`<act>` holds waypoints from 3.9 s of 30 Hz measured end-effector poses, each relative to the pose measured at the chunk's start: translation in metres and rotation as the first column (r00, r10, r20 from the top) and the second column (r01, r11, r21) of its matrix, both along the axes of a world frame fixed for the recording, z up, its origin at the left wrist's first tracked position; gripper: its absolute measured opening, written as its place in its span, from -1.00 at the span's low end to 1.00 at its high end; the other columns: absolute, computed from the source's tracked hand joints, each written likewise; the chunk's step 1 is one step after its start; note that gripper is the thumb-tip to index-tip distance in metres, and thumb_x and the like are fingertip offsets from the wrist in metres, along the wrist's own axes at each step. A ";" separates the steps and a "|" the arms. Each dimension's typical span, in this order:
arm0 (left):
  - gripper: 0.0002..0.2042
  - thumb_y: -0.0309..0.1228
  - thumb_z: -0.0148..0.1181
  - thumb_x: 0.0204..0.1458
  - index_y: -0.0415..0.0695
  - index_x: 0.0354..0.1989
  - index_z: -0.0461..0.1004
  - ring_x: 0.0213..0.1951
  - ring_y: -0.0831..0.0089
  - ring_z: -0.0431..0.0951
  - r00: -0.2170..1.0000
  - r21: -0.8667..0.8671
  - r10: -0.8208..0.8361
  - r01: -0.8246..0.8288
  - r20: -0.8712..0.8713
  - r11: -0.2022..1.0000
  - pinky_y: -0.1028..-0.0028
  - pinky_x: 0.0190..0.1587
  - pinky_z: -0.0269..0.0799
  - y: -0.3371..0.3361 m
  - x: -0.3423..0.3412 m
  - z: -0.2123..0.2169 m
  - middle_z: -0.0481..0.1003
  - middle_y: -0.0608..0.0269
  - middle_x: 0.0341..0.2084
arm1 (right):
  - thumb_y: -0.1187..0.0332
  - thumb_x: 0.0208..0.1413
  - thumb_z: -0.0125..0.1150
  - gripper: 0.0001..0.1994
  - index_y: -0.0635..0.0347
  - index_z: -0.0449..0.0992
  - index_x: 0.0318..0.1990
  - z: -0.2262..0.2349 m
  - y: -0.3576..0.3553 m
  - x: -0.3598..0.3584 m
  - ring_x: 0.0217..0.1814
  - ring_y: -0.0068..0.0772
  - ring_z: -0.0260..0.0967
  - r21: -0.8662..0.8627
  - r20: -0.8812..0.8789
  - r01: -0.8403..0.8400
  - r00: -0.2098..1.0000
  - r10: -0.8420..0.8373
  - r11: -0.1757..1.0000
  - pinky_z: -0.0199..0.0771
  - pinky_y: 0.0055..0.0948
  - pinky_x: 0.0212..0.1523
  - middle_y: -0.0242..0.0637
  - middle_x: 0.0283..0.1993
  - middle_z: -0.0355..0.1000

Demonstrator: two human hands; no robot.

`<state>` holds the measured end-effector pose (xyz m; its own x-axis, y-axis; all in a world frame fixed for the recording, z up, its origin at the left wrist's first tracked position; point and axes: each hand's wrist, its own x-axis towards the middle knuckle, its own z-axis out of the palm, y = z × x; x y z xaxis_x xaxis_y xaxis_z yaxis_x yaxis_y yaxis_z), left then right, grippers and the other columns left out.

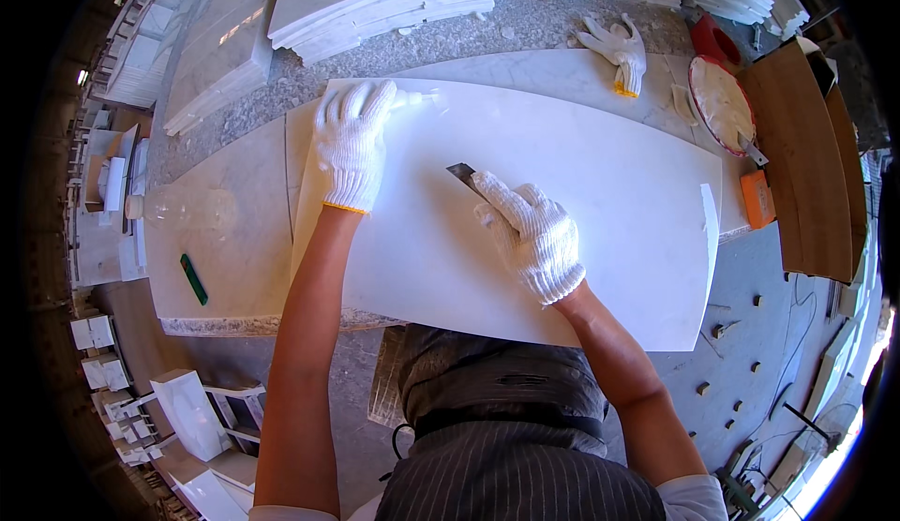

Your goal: The person uses a utility knife to scrape the surface of a large white plastic sheet on a workbench. They repeatedly scrape different areas and wipe the surface with gloved hands, removing residue or film from the sheet.

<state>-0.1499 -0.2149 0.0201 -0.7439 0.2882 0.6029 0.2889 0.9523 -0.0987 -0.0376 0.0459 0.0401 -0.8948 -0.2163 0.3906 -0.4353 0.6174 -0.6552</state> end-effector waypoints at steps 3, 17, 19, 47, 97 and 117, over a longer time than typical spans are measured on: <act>-0.59 -0.42 0.23 0.04 0.18 0.11 0.55 0.06 0.01 0.49 1.000 0.005 -0.012 0.012 -0.010 1.000 0.06 0.24 0.33 -0.001 0.000 -0.001 0.54 0.28 -0.03 | 0.32 0.16 0.32 -0.60 0.02 0.55 0.18 0.001 -0.001 0.000 -0.62 -0.27 0.40 0.006 0.009 0.004 1.000 -0.004 1.000 0.44 -0.33 -0.62 -0.23 -0.44 0.44; -0.62 -0.44 0.17 0.04 0.20 0.05 0.58 0.00 0.09 0.53 0.999 0.023 -0.003 0.004 -0.053 1.000 0.07 0.23 0.36 0.001 -0.004 -0.005 0.54 0.34 -0.05 | 0.29 0.15 0.34 -0.62 0.02 0.58 0.14 -0.003 0.000 -0.001 -0.65 -0.34 0.37 0.027 -0.051 0.032 0.998 -0.031 0.999 0.40 -0.38 -0.66 -0.24 -0.46 0.43; -0.62 -0.43 0.19 0.05 0.18 0.07 0.57 0.01 0.10 0.52 0.999 0.050 -0.016 0.019 -0.047 0.999 0.09 0.21 0.37 -0.001 -0.004 -0.005 0.54 0.33 -0.05 | 0.29 0.14 0.35 -0.62 0.02 0.58 0.14 -0.003 -0.001 -0.001 -0.65 -0.35 0.37 0.023 -0.054 0.036 0.998 -0.035 0.999 0.40 -0.39 -0.66 -0.24 -0.46 0.43; -0.68 -0.36 0.31 0.19 -0.24 0.05 0.48 -0.08 0.46 0.54 0.960 0.940 0.241 -0.209 0.144 0.270 0.42 0.04 0.44 -0.074 0.056 0.000 0.59 0.23 -0.17 | 0.56 0.19 0.20 -0.46 0.25 0.34 0.35 0.001 0.011 0.027 -0.41 -0.15 0.47 -0.174 0.100 0.074 0.993 -0.057 0.982 0.52 -0.32 -0.32 -0.04 -0.30 0.49; -0.37 0.11 0.23 0.08 -0.02 0.23 0.41 0.26 0.08 0.37 0.906 0.222 -0.411 0.383 0.100 0.897 -0.05 0.37 0.11 0.084 -0.043 0.020 0.41 0.04 0.21 | 0.47 -0.26 0.52 -0.57 -0.15 0.71 -0.13 0.048 0.052 0.042 0.14 -0.10 0.44 -0.049 0.060 -0.106 0.992 0.109 0.993 0.55 -0.17 0.03 -0.26 0.07 0.49; -0.55 -0.19 0.23 0.16 -0.09 0.19 0.47 0.24 -0.10 0.36 0.928 0.289 -0.178 0.080 0.328 0.954 0.05 0.31 0.23 0.043 0.037 0.022 0.42 -0.02 0.19 | 0.57 0.22 0.14 -0.59 0.31 0.46 0.24 0.040 0.049 0.008 -0.35 -0.61 0.41 -0.270 0.610 0.252 0.791 -0.038 0.929 0.45 -0.54 -0.35 -0.30 -0.31 0.44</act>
<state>-0.1128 -0.1721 0.0419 -0.8867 0.2611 0.3815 0.3805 0.8809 0.2814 -0.0293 0.0945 0.0802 -0.9802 -0.0238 -0.1968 0.1763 0.3492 -0.9203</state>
